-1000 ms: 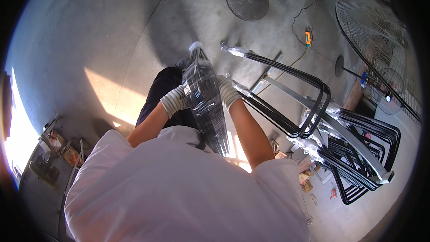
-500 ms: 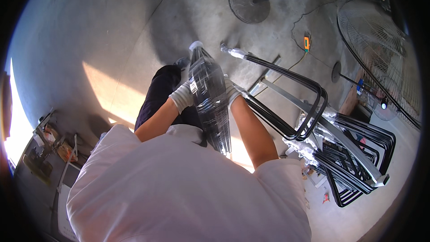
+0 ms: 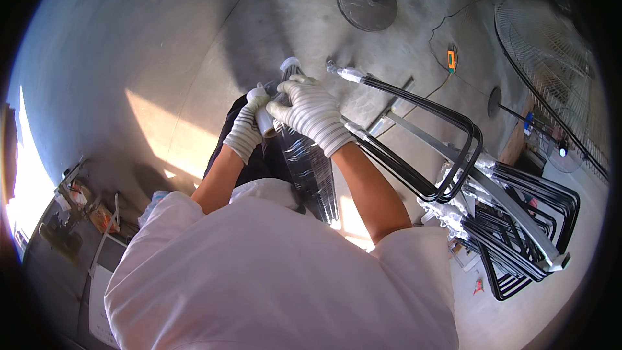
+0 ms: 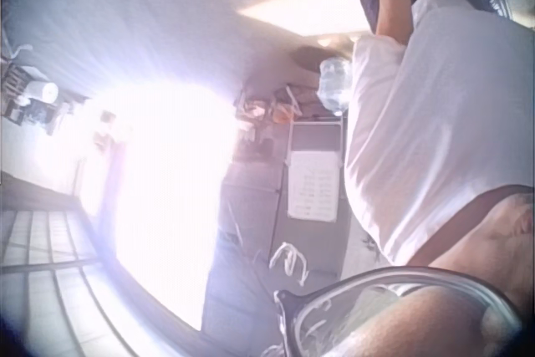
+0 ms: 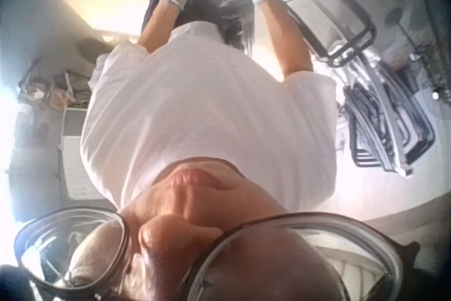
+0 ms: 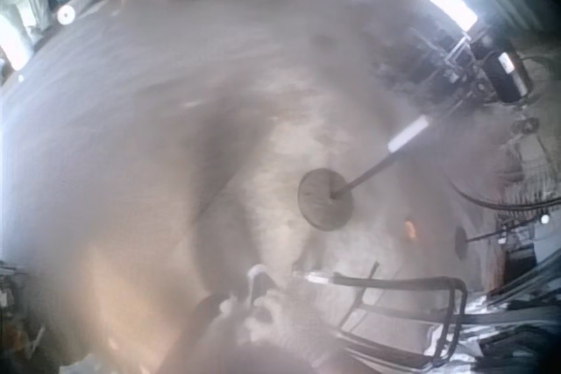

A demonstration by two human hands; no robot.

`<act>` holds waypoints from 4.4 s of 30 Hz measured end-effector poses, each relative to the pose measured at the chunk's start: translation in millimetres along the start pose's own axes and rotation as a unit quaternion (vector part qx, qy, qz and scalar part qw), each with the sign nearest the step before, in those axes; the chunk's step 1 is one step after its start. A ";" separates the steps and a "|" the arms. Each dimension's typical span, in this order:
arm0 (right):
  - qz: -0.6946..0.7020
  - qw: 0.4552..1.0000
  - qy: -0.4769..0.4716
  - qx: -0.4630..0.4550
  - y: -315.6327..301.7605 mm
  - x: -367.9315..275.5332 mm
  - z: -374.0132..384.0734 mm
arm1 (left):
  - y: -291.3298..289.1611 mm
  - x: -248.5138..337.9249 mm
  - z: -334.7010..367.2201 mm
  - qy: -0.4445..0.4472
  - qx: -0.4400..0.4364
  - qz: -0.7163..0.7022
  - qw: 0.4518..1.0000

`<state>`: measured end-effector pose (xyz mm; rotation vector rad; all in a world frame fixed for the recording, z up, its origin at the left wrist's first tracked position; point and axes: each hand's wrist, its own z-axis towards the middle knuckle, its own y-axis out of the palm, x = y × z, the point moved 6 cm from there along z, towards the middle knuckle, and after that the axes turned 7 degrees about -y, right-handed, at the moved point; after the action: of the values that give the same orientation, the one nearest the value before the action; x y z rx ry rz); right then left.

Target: The person wraps bundles of black metal frames with plastic wrap by hand. They pull the wrap from a small roll, circling it around the frames multiple times to secure them together before picking up the next bundle.

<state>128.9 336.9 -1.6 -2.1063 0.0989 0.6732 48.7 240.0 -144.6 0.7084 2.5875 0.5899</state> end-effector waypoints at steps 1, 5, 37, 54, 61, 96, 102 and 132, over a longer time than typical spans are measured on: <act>0.021 0.999 0.040 -0.018 6.2 8.4 -0.3 | -0.3 1.5 2.7 0.011 0.003 0.028 1.000; 0.032 0.999 0.029 0.025 13.3 23.3 -1.8 | 11.0 20.8 -3.3 0.082 0.031 0.198 0.976; 0.359 0.902 0.153 0.183 24.2 80.0 -111.5 | 115.0 -12.4 -21.5 -0.058 0.044 0.141 0.987; 0.310 0.834 0.397 0.226 91.0 56.9 -323.7 | 101.4 -73.9 -66.6 -0.003 0.041 0.361 0.932; 0.382 0.742 0.390 0.389 163.8 3.0 -435.1 | 87.7 -162.9 -118.0 -0.226 -0.139 0.454 0.851; 0.423 0.063 0.742 0.516 643.0 -404.0 -899.2 | -540.6 -689.0 -373.4 -0.639 -0.104 0.711 0.276; 0.354 -0.021 0.792 0.498 734.6 -444.3 -965.9 | -663.5 -738.4 -415.8 -0.644 -0.041 0.726 0.236; 0.492 0.079 0.716 0.490 1051.7 -475.5 -1182.1 | -995.4 -847.8 -466.0 -0.483 0.043 0.828 0.280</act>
<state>-97.4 -1299.6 -9.2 -0.0602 2.3347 -1.0331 121.5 -1141.0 -25.0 2.4915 -0.0971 0.1573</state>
